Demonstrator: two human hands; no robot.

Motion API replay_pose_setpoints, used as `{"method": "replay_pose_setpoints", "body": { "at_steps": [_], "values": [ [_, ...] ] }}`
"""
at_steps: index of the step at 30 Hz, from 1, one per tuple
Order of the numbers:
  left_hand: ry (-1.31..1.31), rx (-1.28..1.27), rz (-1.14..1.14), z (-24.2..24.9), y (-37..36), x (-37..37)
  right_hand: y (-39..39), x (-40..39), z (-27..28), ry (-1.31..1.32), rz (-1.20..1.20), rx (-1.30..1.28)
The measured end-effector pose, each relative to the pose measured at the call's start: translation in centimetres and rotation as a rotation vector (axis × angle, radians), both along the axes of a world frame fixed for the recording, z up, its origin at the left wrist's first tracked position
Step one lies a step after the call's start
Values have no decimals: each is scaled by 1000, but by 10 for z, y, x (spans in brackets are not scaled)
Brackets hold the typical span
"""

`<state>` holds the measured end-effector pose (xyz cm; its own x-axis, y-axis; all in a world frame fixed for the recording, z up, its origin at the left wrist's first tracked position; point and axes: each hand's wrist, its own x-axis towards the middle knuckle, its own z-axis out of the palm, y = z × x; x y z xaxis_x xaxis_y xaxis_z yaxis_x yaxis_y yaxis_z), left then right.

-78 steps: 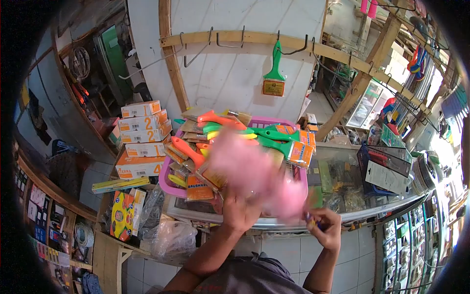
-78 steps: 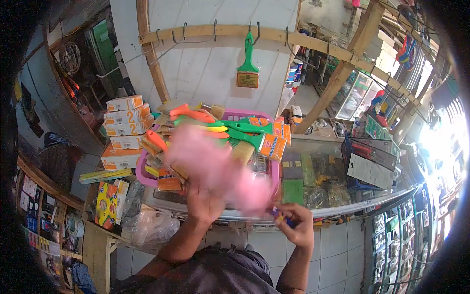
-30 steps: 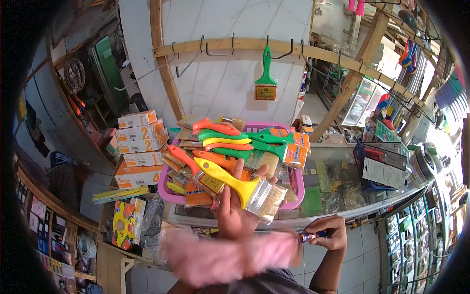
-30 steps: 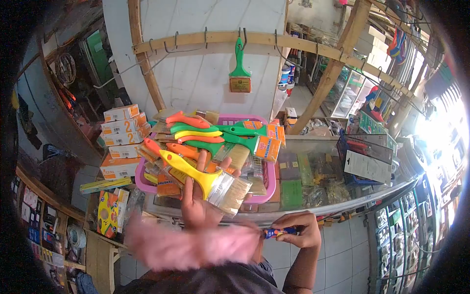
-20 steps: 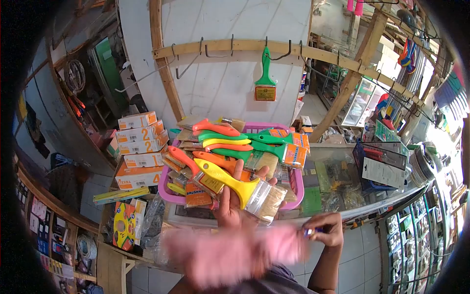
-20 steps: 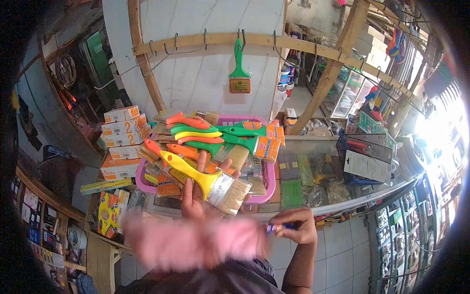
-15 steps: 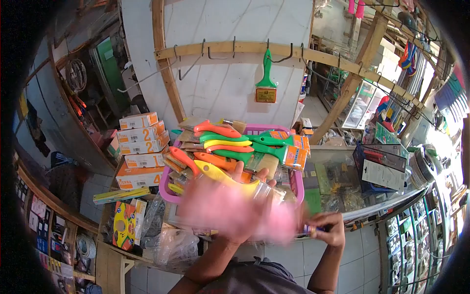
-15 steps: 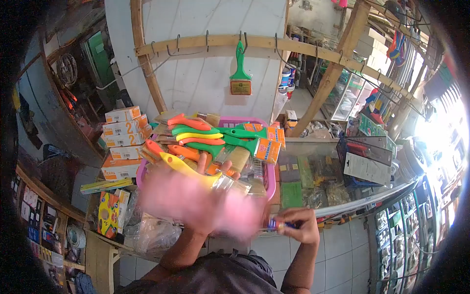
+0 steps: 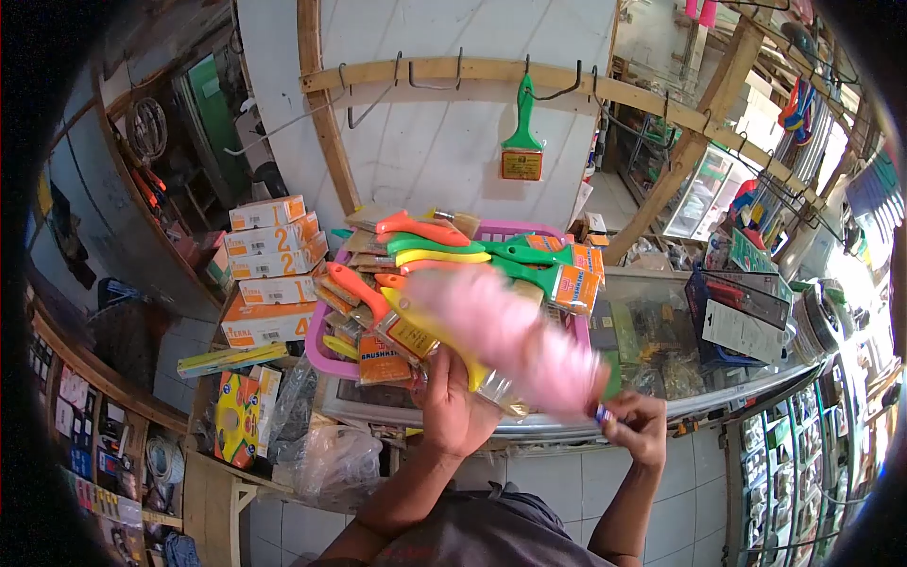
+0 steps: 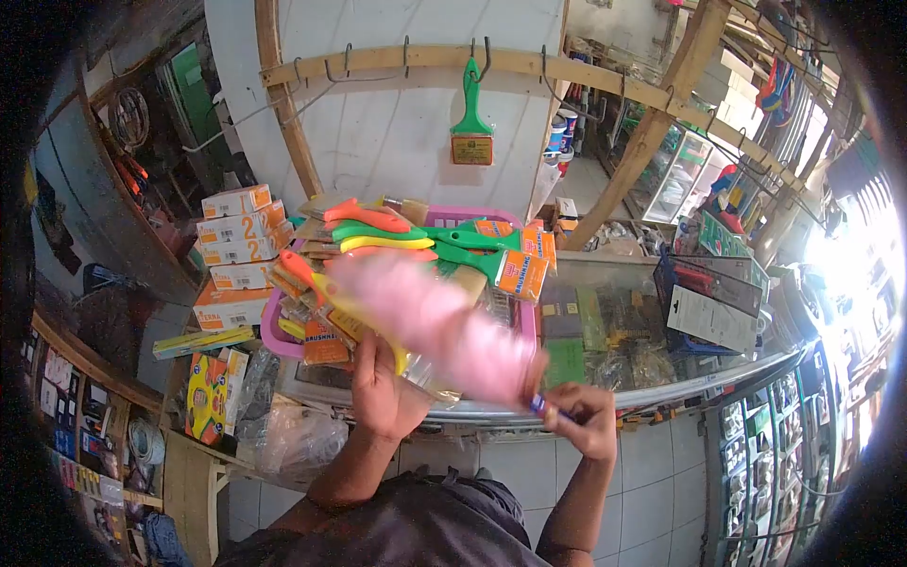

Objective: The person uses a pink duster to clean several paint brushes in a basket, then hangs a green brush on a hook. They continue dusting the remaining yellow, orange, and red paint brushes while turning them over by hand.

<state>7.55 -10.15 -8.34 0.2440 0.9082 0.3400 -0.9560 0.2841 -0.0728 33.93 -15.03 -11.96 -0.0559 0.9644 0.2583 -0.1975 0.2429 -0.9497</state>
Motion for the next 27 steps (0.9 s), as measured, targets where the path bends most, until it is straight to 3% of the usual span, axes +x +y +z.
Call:
{"method": "replay_pose_setpoints", "body": {
  "at_steps": [2, 3, 6, 7, 10, 11, 14, 15, 19, 20, 22, 23, 24, 26, 27],
  "values": [
    [345, 183, 112, 6, 4, 1, 5, 11, -3, -90, 360, 234],
    [278, 120, 43, 6, 3, -2, 4, 10, -5, -92, 386, 261],
    [452, -60, 119, -21, 9, -4, -5, -4, -7, 11, -131, -97],
    [513, -160, 167, -15, 10, 0, -5, -8, 2, 49, -138, -143],
    [325, 282, 44, -11, 23, 5, 6, 7, -3, -87, 348, 270],
    [319, 259, 26, -9, 24, 5, 7, 8, -8, -109, 365, 286],
    [567, -73, 172, -9, 18, 8, -3, -5, -5, 23, -160, -117],
    [561, -8, 155, -17, 26, 7, -1, -7, 1, 60, -166, -156],
    [333, 243, 139, -24, 31, 12, -7, 7, 0, -144, 324, 82],
    [354, 142, 143, -20, 26, 11, -7, 6, -3, -151, 210, 51],
    [165, 304, 12, -46, 45, 6, -14, -5, -1, -170, -18, -17],
    [368, 139, 120, -33, 33, 7, -13, -17, 11, -223, -138, -98],
    [570, -28, 225, -20, 20, 7, -14, -13, 11, -318, -41, -74],
    [29, -55, -97, -30, 24, 9, -14, -4, 11, -506, 155, -20],
    [192, 65, -7, -21, 26, 9, -14, -5, 11, -519, 83, -29]
  ]
}}
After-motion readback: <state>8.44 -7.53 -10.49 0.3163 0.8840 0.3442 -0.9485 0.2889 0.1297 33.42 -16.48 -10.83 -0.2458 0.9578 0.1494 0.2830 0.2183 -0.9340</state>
